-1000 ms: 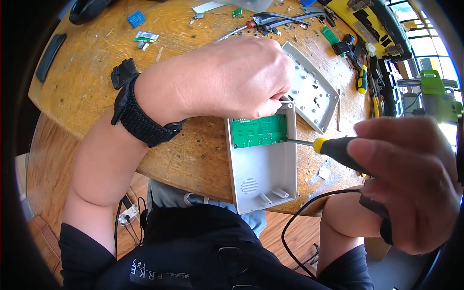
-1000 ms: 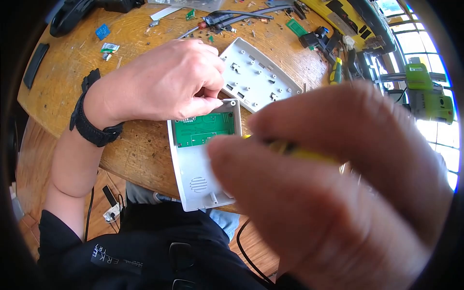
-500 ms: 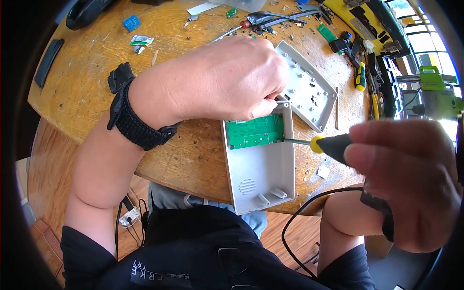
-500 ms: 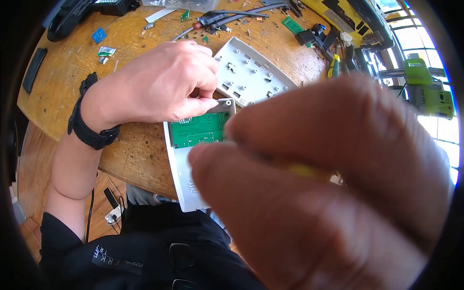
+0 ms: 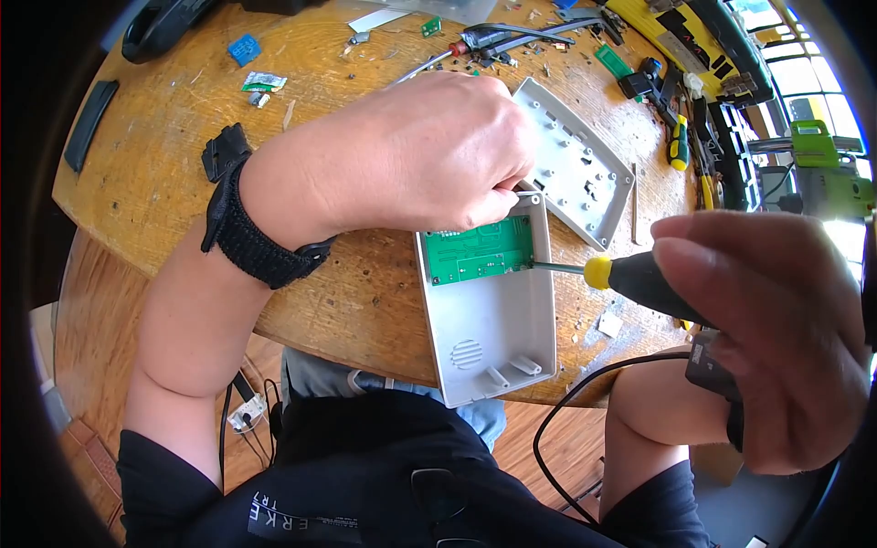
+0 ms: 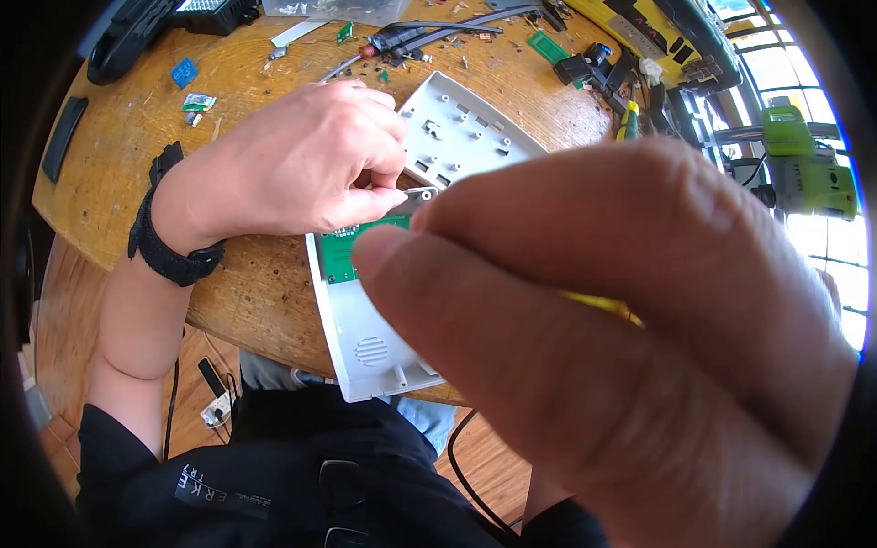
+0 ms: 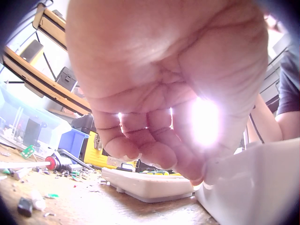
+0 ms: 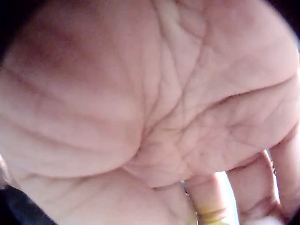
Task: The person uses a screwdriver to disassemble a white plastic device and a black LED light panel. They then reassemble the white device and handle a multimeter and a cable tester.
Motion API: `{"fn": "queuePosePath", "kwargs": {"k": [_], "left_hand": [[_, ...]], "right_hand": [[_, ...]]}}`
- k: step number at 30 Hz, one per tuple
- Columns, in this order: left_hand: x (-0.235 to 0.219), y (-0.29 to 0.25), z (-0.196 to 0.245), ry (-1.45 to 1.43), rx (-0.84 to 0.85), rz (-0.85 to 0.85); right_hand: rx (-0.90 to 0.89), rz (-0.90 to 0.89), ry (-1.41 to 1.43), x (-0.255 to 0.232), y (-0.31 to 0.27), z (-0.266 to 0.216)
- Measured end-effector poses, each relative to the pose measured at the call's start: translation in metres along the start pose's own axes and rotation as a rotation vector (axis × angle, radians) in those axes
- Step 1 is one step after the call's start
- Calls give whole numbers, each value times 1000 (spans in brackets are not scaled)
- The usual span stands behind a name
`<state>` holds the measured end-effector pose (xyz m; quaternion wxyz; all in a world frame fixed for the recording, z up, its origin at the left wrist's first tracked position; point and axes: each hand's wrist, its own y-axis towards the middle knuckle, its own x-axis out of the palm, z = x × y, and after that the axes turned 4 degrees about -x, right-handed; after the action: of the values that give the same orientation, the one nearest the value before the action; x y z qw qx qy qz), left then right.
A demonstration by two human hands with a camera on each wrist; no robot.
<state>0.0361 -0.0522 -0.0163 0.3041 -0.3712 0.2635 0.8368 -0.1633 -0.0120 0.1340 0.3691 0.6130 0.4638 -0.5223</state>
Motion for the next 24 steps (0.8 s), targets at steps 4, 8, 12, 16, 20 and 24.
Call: {"fn": "queuePosePath", "kwargs": {"k": [4, 8, 12, 16, 20, 24], "left_hand": [[0, 1, 1, 28, 11, 3], [-2, 1, 3, 29, 19, 10], [-4, 1, 4, 61, 19, -20], [-2, -1, 3, 70, 4, 37], [0, 2, 1, 83, 107, 116], [-5, 1, 2, 119, 26, -52]], "right_hand": [[-13, 0, 2, -1, 0, 0], [-21, 2, -1, -3, 1, 1], [-25, 4, -8, -7, -1, 3], [-37, 6, -10, -9, 0, 4], [-49, 14, -5, -9, 0, 6], [-62, 21, 0, -9, 0, 8]]}}
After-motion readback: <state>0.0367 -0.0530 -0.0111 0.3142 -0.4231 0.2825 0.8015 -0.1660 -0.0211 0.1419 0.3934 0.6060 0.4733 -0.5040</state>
